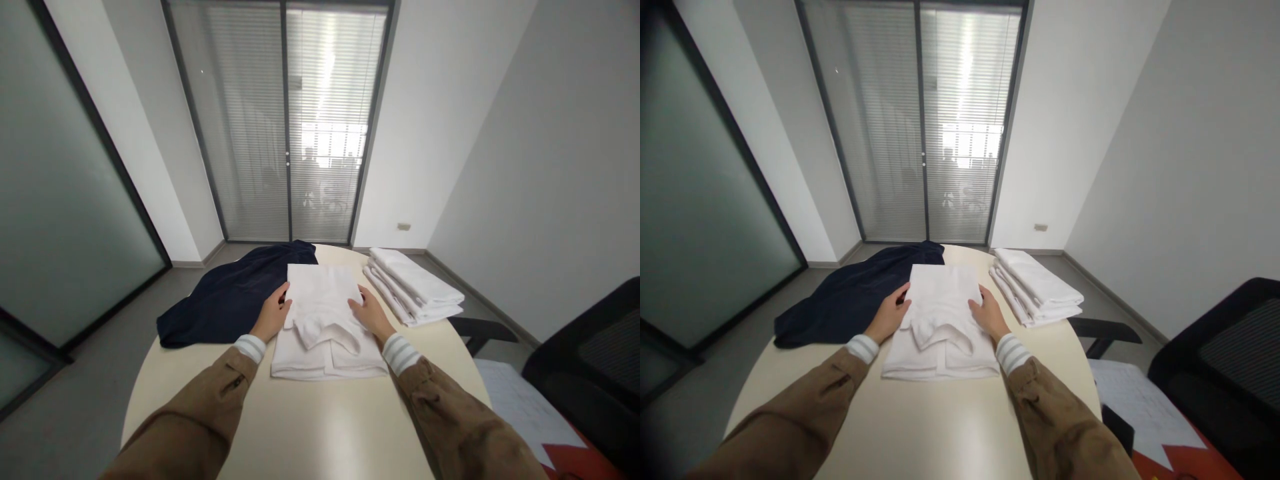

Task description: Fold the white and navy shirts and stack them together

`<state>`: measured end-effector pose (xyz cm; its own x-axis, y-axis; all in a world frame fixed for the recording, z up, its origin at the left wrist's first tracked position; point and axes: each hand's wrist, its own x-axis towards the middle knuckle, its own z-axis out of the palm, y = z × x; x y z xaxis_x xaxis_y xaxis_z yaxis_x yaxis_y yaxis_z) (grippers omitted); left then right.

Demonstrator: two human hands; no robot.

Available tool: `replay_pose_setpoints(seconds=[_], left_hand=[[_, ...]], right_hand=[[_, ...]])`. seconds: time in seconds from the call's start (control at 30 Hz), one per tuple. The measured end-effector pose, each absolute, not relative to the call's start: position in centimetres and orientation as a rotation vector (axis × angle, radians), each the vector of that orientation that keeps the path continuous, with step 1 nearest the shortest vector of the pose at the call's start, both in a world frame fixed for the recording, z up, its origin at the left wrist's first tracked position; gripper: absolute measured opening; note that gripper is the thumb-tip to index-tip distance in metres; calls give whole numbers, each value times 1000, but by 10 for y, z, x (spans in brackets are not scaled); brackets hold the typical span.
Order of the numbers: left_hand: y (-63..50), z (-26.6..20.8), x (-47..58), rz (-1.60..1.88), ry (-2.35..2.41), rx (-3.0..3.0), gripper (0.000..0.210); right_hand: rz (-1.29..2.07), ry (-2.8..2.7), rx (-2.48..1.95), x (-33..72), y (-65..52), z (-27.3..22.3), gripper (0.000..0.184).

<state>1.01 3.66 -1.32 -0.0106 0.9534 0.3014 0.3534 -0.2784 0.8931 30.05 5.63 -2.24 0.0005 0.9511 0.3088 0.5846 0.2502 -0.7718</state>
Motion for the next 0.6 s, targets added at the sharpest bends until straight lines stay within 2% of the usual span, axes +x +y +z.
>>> replay_pose_setpoints(seconds=[0.13,0.23,0.37,0.43,0.53,0.6], left_hand=[[18,-11,10,1207,1591,2050,43],[6,-7,10,1038,1807,2045,44],[6,-6,7,926,1832,1932,45],[8,-7,6,881,1806,1888,39],[8,-8,6,762,1738,1756,18],[7,-9,6,697,1706,1658,21]], right_hand=[[325,-1750,-1675,308,42,-13,44],[385,-1779,-1796,311,31,-6,43],[531,-1828,-1765,312,25,-6,45],[600,-1834,-1743,312,23,-8,46],[686,-1827,-1734,314,22,-7,45],[766,-1800,-1718,315,21,-3,43]])
